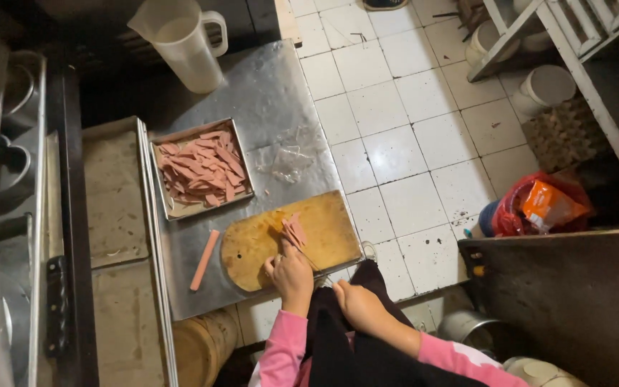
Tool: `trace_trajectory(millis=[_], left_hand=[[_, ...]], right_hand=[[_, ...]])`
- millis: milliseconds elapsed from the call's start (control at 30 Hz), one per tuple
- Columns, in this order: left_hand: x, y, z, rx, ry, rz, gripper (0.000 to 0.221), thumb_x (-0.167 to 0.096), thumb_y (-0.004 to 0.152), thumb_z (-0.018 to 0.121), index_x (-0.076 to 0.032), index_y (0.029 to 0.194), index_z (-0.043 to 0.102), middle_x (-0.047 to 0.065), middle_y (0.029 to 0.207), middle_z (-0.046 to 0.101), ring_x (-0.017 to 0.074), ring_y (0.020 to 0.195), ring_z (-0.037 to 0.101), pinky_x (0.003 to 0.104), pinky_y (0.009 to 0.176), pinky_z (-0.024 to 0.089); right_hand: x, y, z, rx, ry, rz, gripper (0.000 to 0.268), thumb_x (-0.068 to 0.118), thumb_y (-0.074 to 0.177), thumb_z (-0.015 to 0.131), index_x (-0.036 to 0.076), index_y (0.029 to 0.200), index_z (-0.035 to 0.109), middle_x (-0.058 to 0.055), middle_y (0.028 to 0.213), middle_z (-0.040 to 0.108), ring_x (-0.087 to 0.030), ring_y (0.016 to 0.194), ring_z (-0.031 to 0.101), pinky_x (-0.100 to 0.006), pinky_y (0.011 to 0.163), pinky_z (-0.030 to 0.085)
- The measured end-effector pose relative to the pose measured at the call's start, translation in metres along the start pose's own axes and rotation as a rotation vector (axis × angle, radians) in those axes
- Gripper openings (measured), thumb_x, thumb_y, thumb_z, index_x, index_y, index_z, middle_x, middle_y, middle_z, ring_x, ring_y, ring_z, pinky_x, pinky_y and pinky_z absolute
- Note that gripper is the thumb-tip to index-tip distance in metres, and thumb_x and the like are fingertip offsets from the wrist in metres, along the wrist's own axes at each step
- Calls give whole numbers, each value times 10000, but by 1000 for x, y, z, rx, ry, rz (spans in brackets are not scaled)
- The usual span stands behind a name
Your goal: Slicing long strips of meat into smaller rectangular pieces on a wooden cutting board to be used as pastry toppings.
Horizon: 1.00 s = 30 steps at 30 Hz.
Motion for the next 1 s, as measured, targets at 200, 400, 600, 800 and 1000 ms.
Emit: trace_trajectory(millis=[200, 400, 600, 800, 1000], left_hand=[[3, -4, 8, -130, 92, 52, 573, -189, 973, 533, -19, 1519, 487, 126, 758, 757, 300, 821, 715, 457, 1040, 399], [7, -7, 10, -100, 17, 40, 502, -138, 923, 563, -23, 1412, 587, 118, 837, 788, 287, 835, 716, 460, 1048, 370], [-11, -12, -30, -168, -161, 68, 456, -126, 961, 556, 3, 1398, 593, 155, 884, 803, 279, 940, 743, 459, 1088, 392], [11, -15, 22, -236, -64, 68, 449, -246, 1030, 516, -94, 1447, 580, 57, 647, 705, 181, 916, 738, 442, 1125, 382], [-12, -13, -26, -229, -174, 59, 390, -110, 992, 555, 58, 1340, 608, 194, 759, 745, 309, 935, 729, 486, 1074, 398]], right_hand=[[22, 7, -15, 10, 100, -28, 459, 451, 1097, 316, 116, 972, 605, -179, 925, 731, -424, 894, 670, -490, 753, 468], [6, -21, -15, 28, 17, 6, 435, 463, 1101, 308, 143, 950, 562, -145, 762, 677, -417, 736, 641, -502, 666, 441], [10, 3, -4, 37, -76, -11, 525, 435, 1116, 289, 54, 1110, 650, -316, 891, 743, -502, 930, 742, -605, 832, 584], [38, -6, -31, 41, 17, 10, 566, 409, 1123, 290, -18, 1205, 652, -353, 963, 738, -537, 984, 720, -639, 858, 555], [21, -31, -31, 76, -31, 25, 529, 427, 1122, 270, 56, 978, 618, -251, 733, 725, -488, 824, 741, -580, 716, 590]])
Point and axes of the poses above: each hand's wrist, its own y-axis towards the middle knuckle, its own z-axis out of the palm, x = y × z, the point moved 3 cm from there along y, towards the middle knuckle
